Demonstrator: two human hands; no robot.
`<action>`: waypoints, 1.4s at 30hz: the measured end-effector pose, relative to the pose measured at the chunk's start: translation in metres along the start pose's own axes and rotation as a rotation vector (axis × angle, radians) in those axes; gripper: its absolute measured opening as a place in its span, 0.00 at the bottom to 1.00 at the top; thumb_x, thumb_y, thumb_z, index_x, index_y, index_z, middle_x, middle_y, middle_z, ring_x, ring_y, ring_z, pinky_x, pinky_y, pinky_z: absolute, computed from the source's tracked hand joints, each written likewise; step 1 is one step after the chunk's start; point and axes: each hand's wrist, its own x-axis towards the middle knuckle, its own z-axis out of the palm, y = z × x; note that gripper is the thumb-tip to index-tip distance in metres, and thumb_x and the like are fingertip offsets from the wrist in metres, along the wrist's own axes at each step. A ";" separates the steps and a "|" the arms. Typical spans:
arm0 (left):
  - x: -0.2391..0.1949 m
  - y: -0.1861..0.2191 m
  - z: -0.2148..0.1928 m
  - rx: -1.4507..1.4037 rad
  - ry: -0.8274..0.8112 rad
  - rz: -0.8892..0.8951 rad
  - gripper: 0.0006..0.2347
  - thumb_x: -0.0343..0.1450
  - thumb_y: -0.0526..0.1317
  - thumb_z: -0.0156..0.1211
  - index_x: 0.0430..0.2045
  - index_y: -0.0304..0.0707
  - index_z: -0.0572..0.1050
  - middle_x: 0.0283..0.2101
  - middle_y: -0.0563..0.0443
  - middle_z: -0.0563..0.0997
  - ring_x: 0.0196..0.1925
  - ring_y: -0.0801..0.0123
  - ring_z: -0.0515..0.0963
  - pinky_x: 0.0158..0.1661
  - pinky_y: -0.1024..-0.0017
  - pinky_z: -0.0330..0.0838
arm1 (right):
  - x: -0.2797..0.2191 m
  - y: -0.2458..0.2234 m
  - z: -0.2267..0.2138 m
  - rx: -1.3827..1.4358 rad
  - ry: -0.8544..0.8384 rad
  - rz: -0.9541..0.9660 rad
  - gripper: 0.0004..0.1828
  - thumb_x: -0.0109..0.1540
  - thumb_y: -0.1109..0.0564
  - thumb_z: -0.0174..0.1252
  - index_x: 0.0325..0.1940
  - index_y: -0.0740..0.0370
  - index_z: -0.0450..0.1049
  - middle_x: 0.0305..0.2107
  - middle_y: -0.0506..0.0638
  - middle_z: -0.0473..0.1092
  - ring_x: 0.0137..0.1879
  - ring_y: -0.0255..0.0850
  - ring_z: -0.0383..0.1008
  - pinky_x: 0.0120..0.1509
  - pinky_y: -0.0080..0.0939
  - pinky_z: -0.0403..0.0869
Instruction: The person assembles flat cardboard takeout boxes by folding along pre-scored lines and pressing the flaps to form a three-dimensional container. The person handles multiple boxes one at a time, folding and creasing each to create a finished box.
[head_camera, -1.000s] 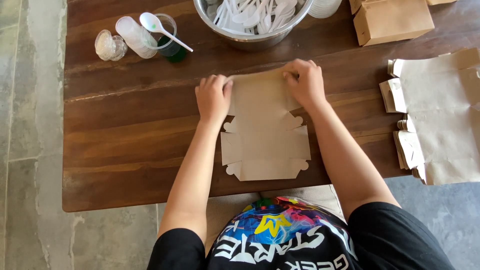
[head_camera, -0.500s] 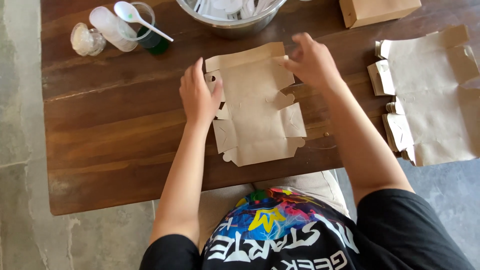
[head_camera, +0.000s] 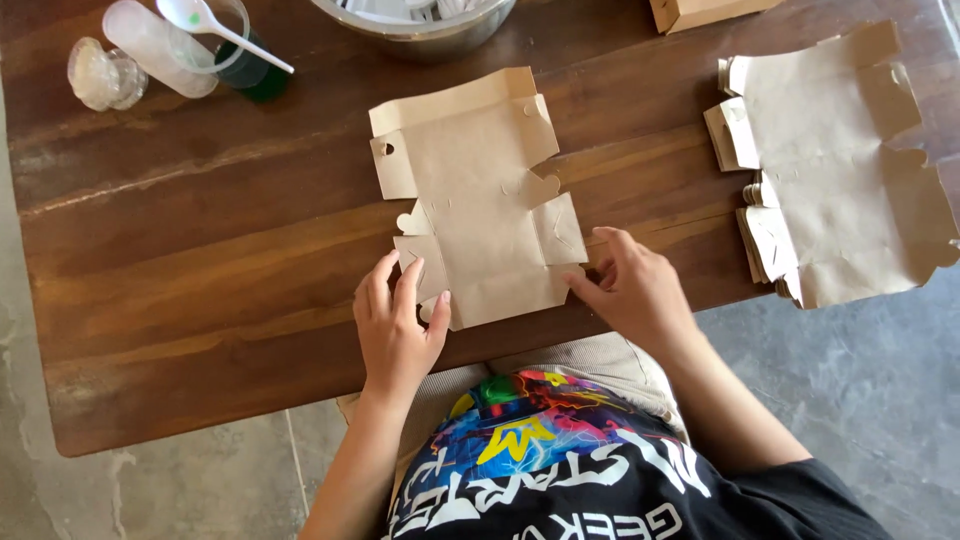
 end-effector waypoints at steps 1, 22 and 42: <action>0.001 0.004 0.000 -0.001 -0.003 -0.004 0.19 0.68 0.48 0.64 0.52 0.41 0.76 0.57 0.42 0.71 0.55 0.48 0.73 0.50 0.55 0.69 | 0.000 0.002 0.007 -0.002 -0.005 0.002 0.37 0.54 0.40 0.70 0.63 0.54 0.71 0.29 0.47 0.75 0.35 0.43 0.81 0.44 0.49 0.77; 0.172 0.089 0.088 0.068 -0.888 0.676 0.41 0.50 0.49 0.83 0.60 0.53 0.69 0.58 0.59 0.72 0.63 0.61 0.65 0.54 0.59 0.66 | -0.007 0.011 0.033 0.245 0.167 -0.235 0.27 0.55 0.61 0.70 0.58 0.61 0.73 0.31 0.53 0.76 0.35 0.48 0.78 0.38 0.48 0.77; 0.130 0.046 0.100 -0.069 -0.180 0.934 0.12 0.59 0.29 0.64 0.31 0.48 0.74 0.38 0.60 0.70 0.41 0.67 0.71 0.39 0.71 0.68 | -0.011 0.025 0.056 0.188 0.396 -0.572 0.10 0.59 0.62 0.63 0.44 0.62 0.77 0.31 0.51 0.74 0.43 0.50 0.80 0.44 0.48 0.80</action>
